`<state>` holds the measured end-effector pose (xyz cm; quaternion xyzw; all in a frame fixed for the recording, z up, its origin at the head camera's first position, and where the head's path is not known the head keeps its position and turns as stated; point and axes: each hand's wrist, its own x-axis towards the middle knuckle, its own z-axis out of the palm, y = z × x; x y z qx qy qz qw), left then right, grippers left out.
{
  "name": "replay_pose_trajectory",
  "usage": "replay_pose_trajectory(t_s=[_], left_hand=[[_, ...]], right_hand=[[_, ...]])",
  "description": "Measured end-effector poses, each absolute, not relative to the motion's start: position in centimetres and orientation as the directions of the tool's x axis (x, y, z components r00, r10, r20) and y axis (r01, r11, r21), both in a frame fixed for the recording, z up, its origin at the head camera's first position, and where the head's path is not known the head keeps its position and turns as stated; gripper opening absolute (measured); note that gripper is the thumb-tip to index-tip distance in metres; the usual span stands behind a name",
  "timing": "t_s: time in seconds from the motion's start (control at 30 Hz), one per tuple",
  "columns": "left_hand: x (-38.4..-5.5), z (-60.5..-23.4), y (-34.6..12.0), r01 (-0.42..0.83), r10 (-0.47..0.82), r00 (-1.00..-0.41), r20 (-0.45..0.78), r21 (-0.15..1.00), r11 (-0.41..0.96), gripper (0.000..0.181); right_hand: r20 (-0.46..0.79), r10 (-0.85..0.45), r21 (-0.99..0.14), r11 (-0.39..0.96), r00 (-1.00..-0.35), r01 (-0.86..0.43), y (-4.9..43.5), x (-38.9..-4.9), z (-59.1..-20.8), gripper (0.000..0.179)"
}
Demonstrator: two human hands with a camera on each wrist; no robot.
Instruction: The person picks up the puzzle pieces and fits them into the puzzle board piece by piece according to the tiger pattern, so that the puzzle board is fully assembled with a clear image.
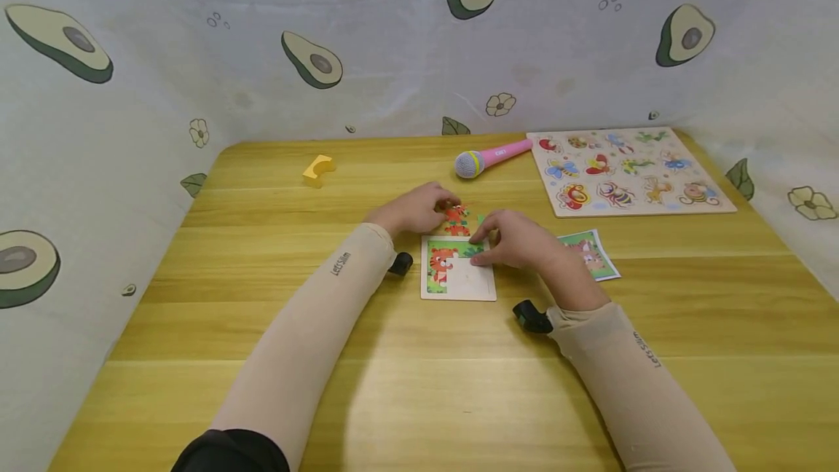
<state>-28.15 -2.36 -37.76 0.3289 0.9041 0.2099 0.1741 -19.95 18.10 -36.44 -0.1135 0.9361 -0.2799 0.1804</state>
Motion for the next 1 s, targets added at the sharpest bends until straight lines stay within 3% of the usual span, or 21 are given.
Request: replay_pose_trajectory(t_s=[0.33, 1.0], left_hand=[[-28.6, -37.8, -3.6, 0.502, 0.619, -0.772, -0.143, 0.459, 0.733, 0.037], [-27.0, -37.6, -5.8, 0.412, 0.495, -0.868, -0.037, 0.504, 0.760, 0.033]], right_hand=[[-0.275, -0.313, -0.563, 0.819, -0.909, -0.112, 18.1, -20.0, -36.5, 0.028], [-0.265, -0.326, -0.573, 0.810, -0.907, -0.124, 18.1, -19.9, -36.7, 0.028]])
